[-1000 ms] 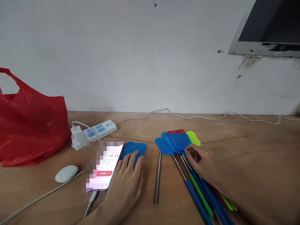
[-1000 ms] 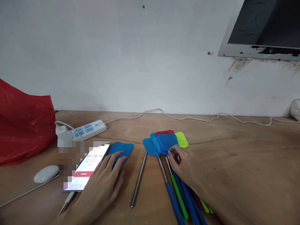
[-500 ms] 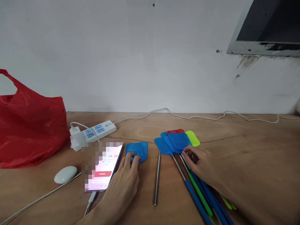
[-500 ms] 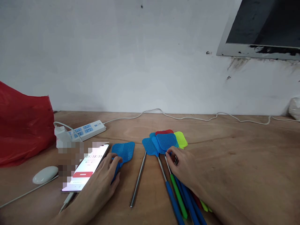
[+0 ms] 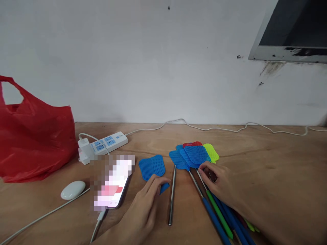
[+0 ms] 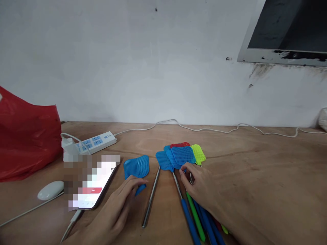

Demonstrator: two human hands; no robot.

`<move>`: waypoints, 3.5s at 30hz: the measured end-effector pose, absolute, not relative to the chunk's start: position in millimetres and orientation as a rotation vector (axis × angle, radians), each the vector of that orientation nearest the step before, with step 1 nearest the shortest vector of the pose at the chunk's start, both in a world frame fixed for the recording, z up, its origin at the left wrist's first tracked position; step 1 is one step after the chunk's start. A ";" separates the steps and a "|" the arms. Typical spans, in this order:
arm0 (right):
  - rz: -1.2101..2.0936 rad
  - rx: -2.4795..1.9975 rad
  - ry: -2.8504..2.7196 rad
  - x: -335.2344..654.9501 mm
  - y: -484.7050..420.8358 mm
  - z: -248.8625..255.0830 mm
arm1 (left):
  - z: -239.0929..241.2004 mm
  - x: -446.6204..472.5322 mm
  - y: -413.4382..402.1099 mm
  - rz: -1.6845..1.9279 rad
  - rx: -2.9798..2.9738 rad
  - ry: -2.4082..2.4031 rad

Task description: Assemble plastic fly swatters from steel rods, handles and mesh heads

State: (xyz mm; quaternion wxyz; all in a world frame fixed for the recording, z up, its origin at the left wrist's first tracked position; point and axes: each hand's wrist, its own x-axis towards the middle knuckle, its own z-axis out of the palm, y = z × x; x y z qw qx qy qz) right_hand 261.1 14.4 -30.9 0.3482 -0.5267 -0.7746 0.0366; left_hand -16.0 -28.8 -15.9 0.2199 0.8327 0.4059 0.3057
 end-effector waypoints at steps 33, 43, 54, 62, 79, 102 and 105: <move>0.382 -1.177 -2.026 257.2 5.0 -23.0 | -15.9 -11.8 -32.4 0.413 2.437 1.248; 1.673 -1.095 -1.430 241.4 -3.0 -14.0 | -23.7 -12.7 -32.4 0.629 2.387 1.042; 1.546 -0.991 -0.951 241.3 -4.4 -5.0 | -11.7 -13.7 -31.4 0.490 2.259 1.073; 1.455 -1.011 -0.899 240.7 -3.6 -3.1 | -13.5 -13.2 -31.9 0.445 2.219 1.062; 1.563 -0.880 -1.425 237.6 -13.1 -12.6 | -21.3 -10.0 -30.1 0.436 2.223 1.143; 1.518 -0.904 -1.265 247.3 -4.7 -23.5 | -18.2 -8.0 -31.1 0.271 2.300 1.148; 1.511 -0.898 -1.250 246.3 -4.3 -25.1 | -17.5 -8.2 -31.2 0.297 2.284 1.136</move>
